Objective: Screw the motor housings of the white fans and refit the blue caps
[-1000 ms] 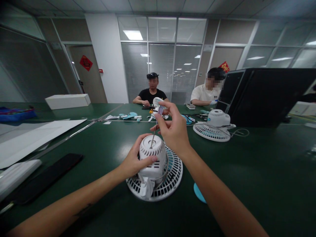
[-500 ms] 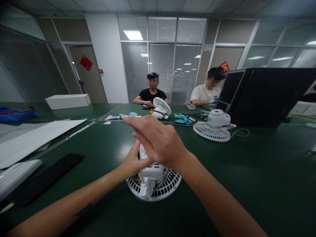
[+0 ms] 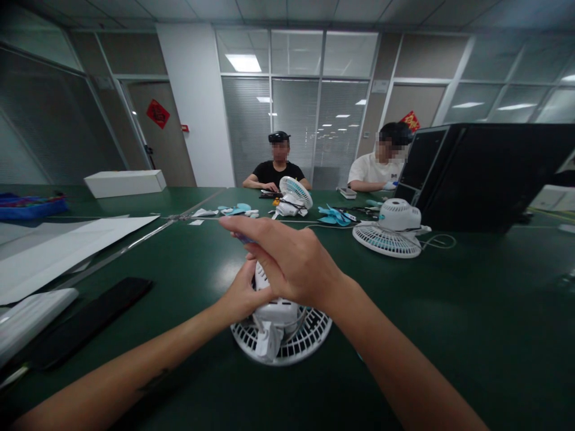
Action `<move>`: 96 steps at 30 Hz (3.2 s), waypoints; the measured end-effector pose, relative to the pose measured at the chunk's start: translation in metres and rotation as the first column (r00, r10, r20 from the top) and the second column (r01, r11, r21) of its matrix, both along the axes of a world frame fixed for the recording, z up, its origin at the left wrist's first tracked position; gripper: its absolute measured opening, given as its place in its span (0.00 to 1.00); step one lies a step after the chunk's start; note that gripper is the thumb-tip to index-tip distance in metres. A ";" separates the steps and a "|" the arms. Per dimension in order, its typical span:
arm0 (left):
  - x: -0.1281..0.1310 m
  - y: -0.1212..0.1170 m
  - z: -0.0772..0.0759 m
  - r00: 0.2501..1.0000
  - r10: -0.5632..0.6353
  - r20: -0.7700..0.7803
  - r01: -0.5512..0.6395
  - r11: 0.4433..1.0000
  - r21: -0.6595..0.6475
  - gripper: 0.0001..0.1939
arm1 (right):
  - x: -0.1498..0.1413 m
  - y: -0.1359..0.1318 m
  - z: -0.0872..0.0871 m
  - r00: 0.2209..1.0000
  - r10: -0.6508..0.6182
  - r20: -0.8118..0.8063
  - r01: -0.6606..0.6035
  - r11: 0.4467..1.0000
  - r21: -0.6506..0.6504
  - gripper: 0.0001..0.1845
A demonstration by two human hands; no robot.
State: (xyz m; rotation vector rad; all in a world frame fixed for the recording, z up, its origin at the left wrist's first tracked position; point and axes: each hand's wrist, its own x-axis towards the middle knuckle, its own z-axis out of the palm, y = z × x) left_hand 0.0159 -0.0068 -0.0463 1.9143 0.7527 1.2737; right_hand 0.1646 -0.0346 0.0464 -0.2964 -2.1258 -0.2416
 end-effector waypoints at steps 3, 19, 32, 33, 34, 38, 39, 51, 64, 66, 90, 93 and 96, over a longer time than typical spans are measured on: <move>0.000 -0.001 0.001 1.000 -0.016 0.009 0.017 1.000 -0.021 0.34 | -0.001 0.001 -0.001 0.999 -0.002 -0.051 -0.001 0.999 -0.047 0.23; 0.000 -0.002 0.007 0.990 -0.109 0.094 0.119 0.988 -0.099 0.36 | 0.004 0.017 -0.004 0.959 -0.175 -0.223 0.096 0.941 -0.324 0.24; 0.000 -0.004 0.007 0.996 -0.067 0.057 0.074 0.989 -0.126 0.35 | -0.001 0.012 -0.004 0.952 -0.119 -0.282 0.013 0.936 -0.352 0.18; 0.000 -0.004 0.008 0.997 -0.064 0.053 0.071 0.988 -0.137 0.35 | -0.001 0.012 -0.004 0.948 -0.099 -0.304 -0.020 0.930 -0.367 0.17; 0.000 -0.004 0.008 0.997 -0.065 0.050 0.072 0.987 -0.146 0.36 | 0.000 0.012 -0.004 0.941 -0.093 -0.325 -0.037 0.927 -0.372 0.16; 0.000 -0.004 0.008 0.998 -0.050 0.047 0.055 0.991 -0.120 0.35 | 0.002 0.014 -0.004 0.916 -0.155 -0.369 0.009 0.930 -0.369 0.16; 0.000 -0.004 0.008 0.998 -0.045 0.044 0.050 0.992 -0.113 0.35 | 0.003 0.014 -0.003 0.914 -0.171 -0.368 0.025 0.929 -0.370 0.17; 0.000 -0.003 0.006 0.999 -0.039 0.008 0.040 0.994 -0.104 0.35 | 0.005 0.014 -0.002 0.918 -0.145 -0.370 -0.003 0.928 -0.373 0.14; -0.006 -0.002 0.008 0.998 -0.016 -0.057 0.033 0.947 0.319 0.13 | 0.005 0.013 -0.002 0.929 -0.144 -0.340 0.023 0.942 -0.335 0.14; -0.006 -0.002 0.011 0.998 -0.026 -0.065 0.044 0.955 0.294 0.12 | 0.004 0.013 -0.002 0.944 -0.135 -0.302 0.036 0.949 -0.314 0.14; -0.003 -0.002 0.024 0.989 -0.093 0.111 0.093 0.996 0.001 0.05 | 0.009 0.013 -0.002 0.928 -0.212 -0.307 0.101 0.935 -0.341 0.21; -0.002 -0.002 0.023 0.990 -0.086 0.109 0.085 0.996 0.013 0.05 | 0.010 0.014 -0.001 0.933 -0.202 -0.297 0.094 0.935 -0.341 0.21; -0.002 -0.002 0.022 0.992 -0.079 0.103 0.077 0.997 0.022 0.05 | 0.011 0.013 0.000 0.952 -0.179 -0.248 0.084 0.932 -0.352 0.23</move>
